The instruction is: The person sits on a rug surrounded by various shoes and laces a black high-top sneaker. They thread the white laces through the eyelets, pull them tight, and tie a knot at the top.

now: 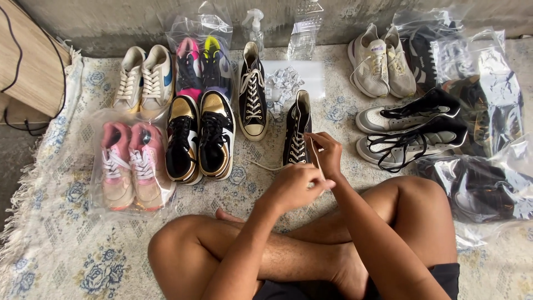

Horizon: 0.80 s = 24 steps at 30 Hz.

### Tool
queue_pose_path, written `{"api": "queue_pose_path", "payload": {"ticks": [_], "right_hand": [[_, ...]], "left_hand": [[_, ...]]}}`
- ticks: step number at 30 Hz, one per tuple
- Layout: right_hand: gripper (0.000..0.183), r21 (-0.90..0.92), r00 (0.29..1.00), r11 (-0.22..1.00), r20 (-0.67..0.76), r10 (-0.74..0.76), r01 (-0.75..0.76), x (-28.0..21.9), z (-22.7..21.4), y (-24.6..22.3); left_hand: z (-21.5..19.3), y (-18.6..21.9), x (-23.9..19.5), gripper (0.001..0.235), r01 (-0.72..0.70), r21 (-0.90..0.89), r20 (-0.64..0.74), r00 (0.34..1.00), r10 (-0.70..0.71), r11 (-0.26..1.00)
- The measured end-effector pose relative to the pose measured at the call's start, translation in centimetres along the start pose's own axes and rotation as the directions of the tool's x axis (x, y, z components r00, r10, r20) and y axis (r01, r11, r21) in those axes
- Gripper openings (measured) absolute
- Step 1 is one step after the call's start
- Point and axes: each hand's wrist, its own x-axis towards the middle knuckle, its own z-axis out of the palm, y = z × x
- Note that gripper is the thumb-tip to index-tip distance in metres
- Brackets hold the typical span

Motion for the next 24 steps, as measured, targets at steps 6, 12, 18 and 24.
{"api": "queue_pose_path", "payload": {"ticks": [6, 12, 18, 24], "right_hand": [[0.004, 0.047, 0.999, 0.998, -0.017, -0.029, 0.029, -0.3, -1.2, -0.3], [0.008, 0.155, 0.994, 0.984, 0.081, 0.073, -0.085, -0.2, -3.0, -2.6], [0.008, 0.473, 0.935, 0.81, 0.104, 0.339, -0.347, -1.7, -2.7, -1.5], [0.008, 0.615, 0.893, 0.662, 0.176, 0.415, -0.429, -0.9, -3.1, -1.5]], "left_hand": [[-1.1, -10.6, 3.7, 0.027, 0.191, 0.022, -0.216, 0.959, -0.182, 0.981], [0.1, -11.1, 6.6, 0.037, 0.048, -0.006, -0.235, 0.971, -0.048, 0.999], [-0.8, -8.4, 6.8, 0.026, 0.019, -0.053, -0.153, 0.988, -0.027, 0.998], [-1.5, -11.8, 5.5, 0.023, 0.224, -0.126, -0.062, 0.97, -0.233, 0.966]]}}
